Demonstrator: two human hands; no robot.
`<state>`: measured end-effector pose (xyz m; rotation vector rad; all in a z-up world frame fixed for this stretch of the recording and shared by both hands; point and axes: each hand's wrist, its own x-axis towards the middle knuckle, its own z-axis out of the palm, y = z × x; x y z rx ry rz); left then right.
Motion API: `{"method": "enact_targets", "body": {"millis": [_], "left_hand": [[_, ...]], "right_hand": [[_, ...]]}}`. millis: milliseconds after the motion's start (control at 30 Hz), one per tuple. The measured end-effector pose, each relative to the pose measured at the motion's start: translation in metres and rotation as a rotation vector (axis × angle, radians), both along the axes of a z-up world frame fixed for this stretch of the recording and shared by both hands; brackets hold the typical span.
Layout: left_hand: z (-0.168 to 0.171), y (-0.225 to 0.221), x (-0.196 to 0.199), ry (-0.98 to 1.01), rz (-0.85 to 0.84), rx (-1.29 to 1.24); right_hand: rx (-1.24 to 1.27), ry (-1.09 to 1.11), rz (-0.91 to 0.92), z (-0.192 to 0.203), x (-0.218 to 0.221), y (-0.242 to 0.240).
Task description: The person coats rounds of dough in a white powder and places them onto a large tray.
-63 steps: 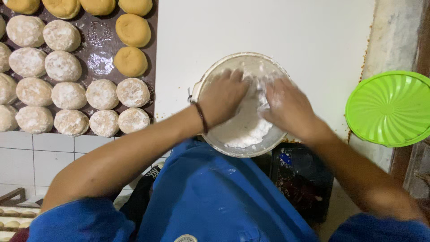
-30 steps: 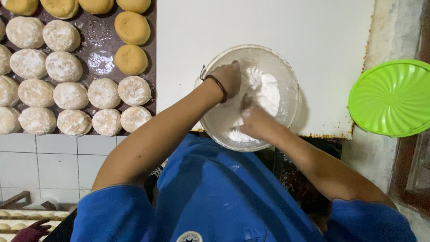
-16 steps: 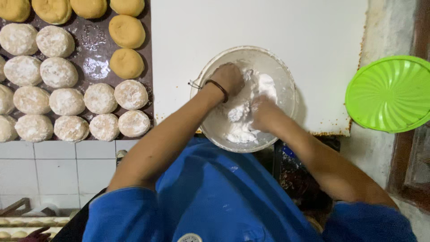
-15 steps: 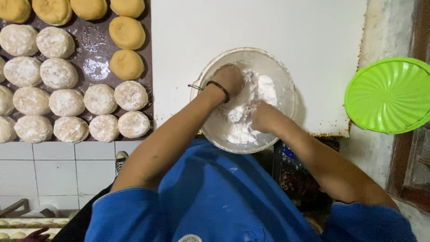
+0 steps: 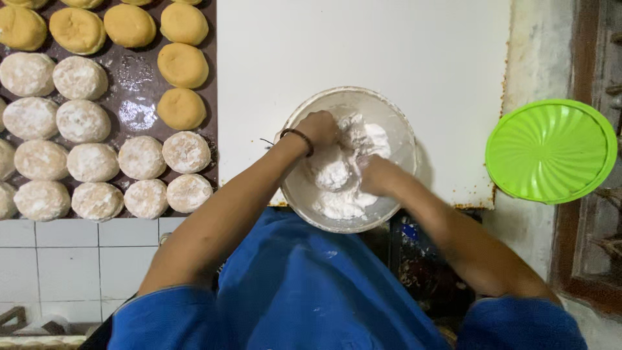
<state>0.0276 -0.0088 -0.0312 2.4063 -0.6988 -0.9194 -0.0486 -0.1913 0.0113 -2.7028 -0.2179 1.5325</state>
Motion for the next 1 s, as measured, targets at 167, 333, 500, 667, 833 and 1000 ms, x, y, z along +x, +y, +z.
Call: {"method": "enact_targets", "body": {"millis": [167,333,500,667,833,1000], "left_hand": [[0.017,-0.003,0.004,0.109,0.377,-0.178],[0.063,0.001,-0.027,-0.666,0.297,-0.526],[0.069,0.027,-0.026,-0.438,0.191,-0.487],[0.044,0.019,-0.031,-0.287,0.137,0.046],[-0.003,0.0,-0.023,-0.328,0.197,0.016],[0.0,0.003,-0.035,-0.482,0.29,-0.495]], "right_hand": [[0.164,-0.133,-0.257,0.106,0.025,-0.001],[0.332,-0.389,-0.048,0.134,0.033,-0.013],[0.185,-0.038,-0.361,0.048,0.003,0.005],[0.108,0.0,-0.007,0.044,0.009,0.012],[0.082,-0.05,-0.286,0.105,0.038,0.017],[0.281,-0.355,-0.154,0.09,0.043,-0.002]]}}
